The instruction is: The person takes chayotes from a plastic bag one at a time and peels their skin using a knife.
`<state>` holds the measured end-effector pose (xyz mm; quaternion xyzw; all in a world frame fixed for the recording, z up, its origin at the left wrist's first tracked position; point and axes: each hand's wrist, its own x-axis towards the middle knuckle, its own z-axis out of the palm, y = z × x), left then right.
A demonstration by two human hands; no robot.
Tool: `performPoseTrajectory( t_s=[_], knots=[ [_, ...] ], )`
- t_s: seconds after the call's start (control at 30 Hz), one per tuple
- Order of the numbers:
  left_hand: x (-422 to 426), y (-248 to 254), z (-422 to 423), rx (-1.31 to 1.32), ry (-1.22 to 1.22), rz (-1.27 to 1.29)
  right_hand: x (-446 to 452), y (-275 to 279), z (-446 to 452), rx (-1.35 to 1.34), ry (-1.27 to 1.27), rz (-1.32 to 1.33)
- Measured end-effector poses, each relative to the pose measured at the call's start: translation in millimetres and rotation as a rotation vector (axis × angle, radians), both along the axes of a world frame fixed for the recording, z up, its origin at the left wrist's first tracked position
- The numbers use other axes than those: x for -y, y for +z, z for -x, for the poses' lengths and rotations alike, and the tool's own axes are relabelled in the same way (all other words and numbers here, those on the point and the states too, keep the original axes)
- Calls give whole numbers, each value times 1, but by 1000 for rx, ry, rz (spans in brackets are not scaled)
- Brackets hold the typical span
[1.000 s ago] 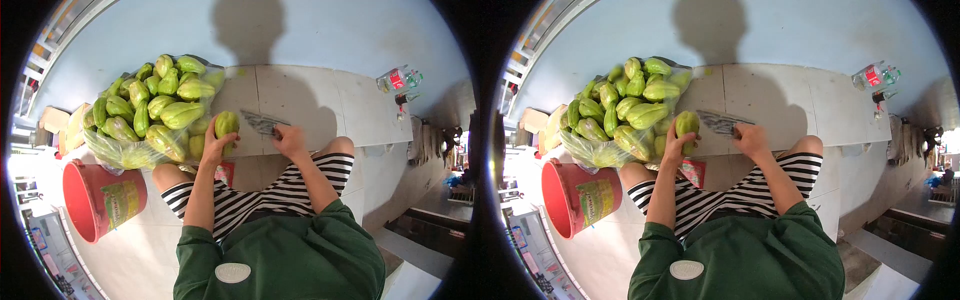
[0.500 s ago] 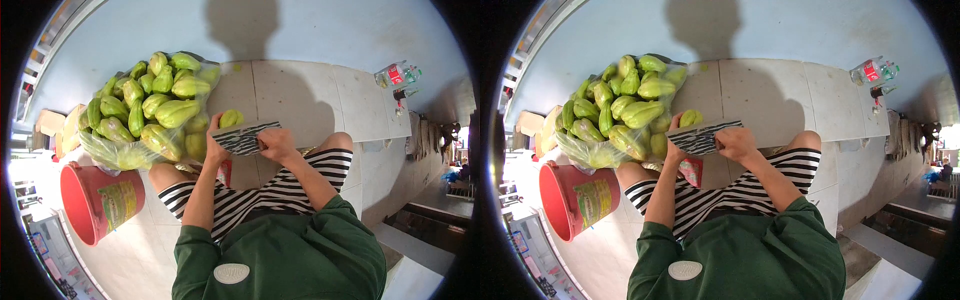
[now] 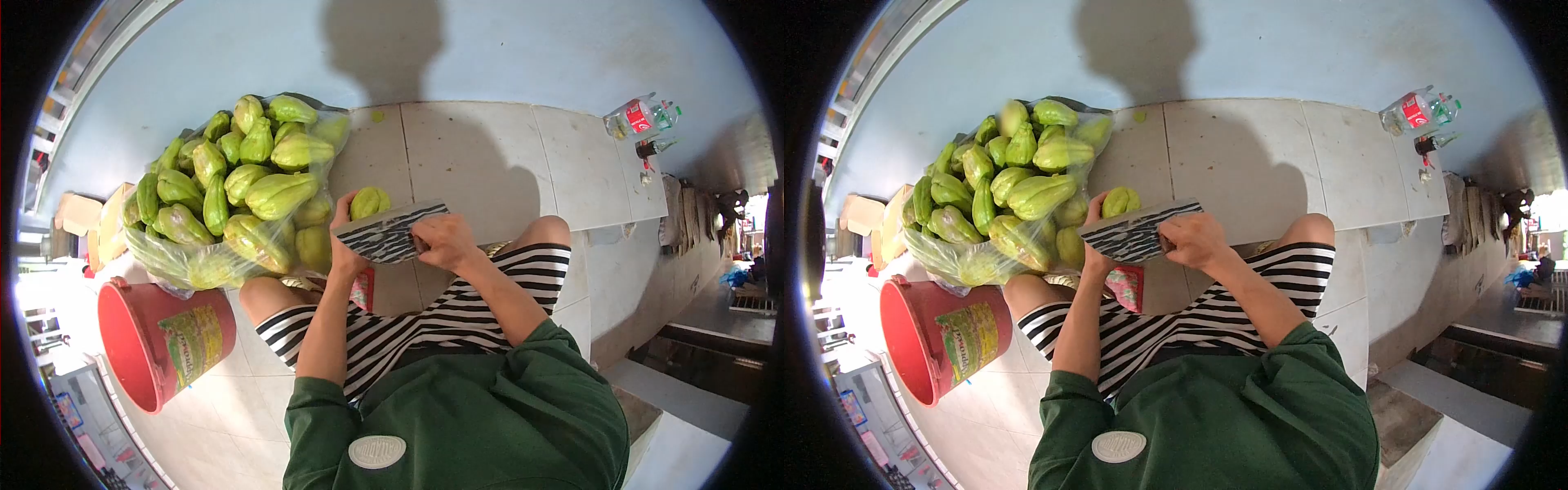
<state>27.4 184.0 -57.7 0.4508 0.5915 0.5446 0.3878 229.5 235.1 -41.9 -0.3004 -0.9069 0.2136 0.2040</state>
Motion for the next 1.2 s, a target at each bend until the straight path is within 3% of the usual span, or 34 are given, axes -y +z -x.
performPoseTrajectory(
  t_s=[0.27, 0.37, 0.47, 0.53, 0.6, 0.67, 0.7, 0.77, 0.8, 0.83, 0.93, 1.07, 1.17, 1.2],
  knots=[
    [1, 12, 0, -192, -25, -24, -10, -2, -7, 20, -13, 84],
    [-2, 15, 3, -213, -30, -28, -15, -4, -6, -42, -19, -8],
    [1, 15, 2, -236, 7, 64, -27, -37, -18, 8, -134, 124],
    [-3, 20, 3, -224, -4, -10, -56, -33, -20, 59, -325, 101],
    [6, 14, 4, -198, -28, -35, -51, -27, -22, 117, -358, 159],
    [2, 6, 11, 45, -105, -97, -53, -19, -21, 168, -375, 192],
    [1, 17, 13, 35, -105, -107, -49, -18, -21, 138, -404, 235],
    [5, 42, 14, 667, -248, -149, -46, -16, -17, 101, -444, 285],
    [3, 20, 23, 606, -199, -188, -40, -14, -17, 18, -478, 347],
    [5, 17, 22, 750, -71, -132, -40, -11, -15, -65, -500, 397],
    [10, 10, 26, 808, -64, 22, -34, -10, -17, -254, -523, 332],
    [13, 7, 24, 732, -37, -17, -36, -20, -19, -10, -621, 380],
    [12, -7, 22, 764, -93, 21, -13, 2, -14, -111, -490, 388],
    [12, -7, 20, 747, -143, 15, -9, 5, -12, -152, -315, 260]
  ],
)
